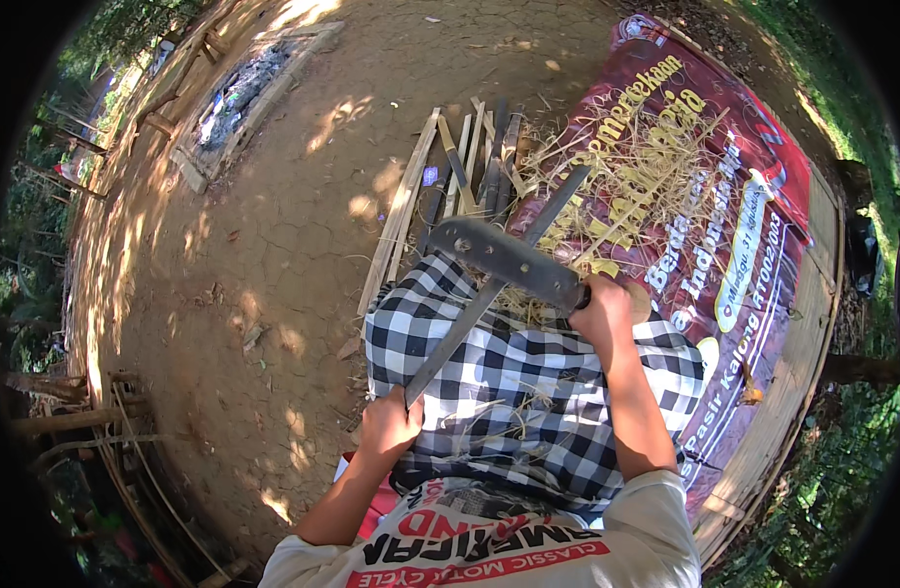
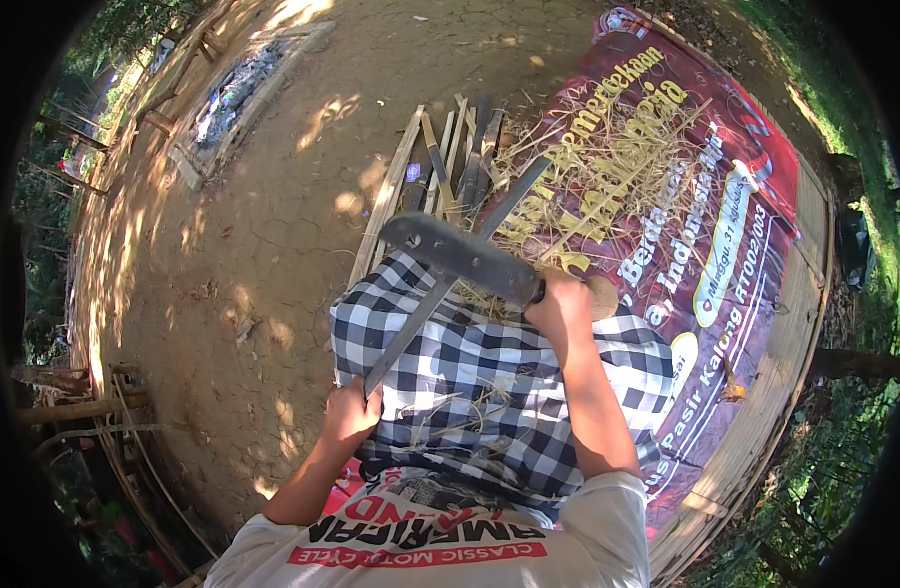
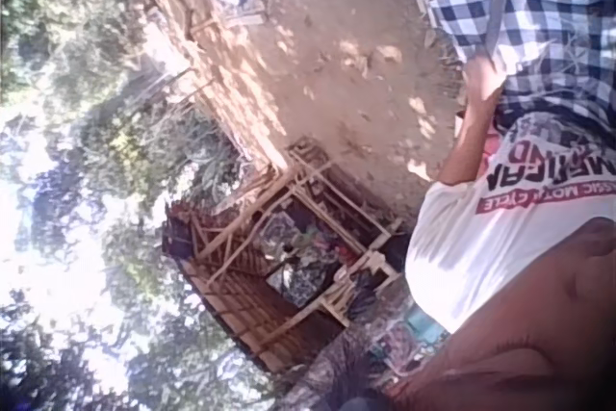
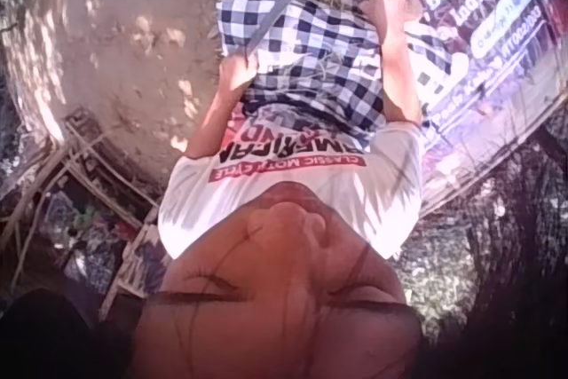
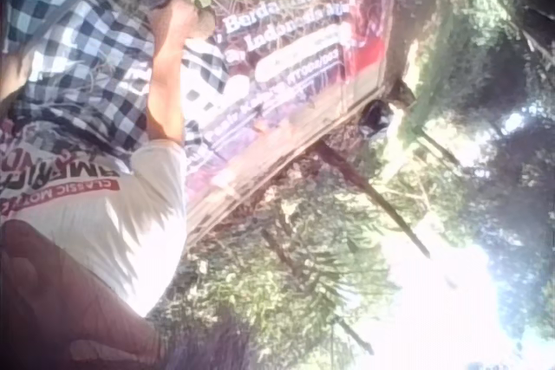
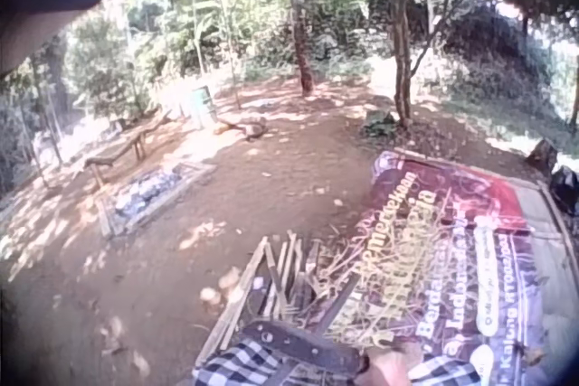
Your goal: The person shaves and thins bamboo strips by hand using a large knife against a cloth-covered lap in an outdoor workspace.
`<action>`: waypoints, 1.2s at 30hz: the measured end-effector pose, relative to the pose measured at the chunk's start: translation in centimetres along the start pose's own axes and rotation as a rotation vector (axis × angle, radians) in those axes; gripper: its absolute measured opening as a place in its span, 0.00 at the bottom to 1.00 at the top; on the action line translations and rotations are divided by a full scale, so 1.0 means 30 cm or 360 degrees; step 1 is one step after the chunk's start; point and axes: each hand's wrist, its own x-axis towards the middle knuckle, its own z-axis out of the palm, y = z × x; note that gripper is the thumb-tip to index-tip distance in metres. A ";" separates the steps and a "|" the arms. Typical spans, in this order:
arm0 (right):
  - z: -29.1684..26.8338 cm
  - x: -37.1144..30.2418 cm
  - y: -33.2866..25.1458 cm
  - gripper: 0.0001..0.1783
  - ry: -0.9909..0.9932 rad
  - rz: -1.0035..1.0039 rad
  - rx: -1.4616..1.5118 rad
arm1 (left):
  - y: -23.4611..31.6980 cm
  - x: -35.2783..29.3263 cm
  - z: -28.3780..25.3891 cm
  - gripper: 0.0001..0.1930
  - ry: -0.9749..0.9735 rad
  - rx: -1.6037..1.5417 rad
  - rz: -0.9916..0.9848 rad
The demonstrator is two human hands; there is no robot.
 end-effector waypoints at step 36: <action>-0.284 -0.010 0.122 0.15 -0.0391 0.0331 0.0645 | -0.030 0.010 -0.005 0.18 0.0104 -0.0201 0.0172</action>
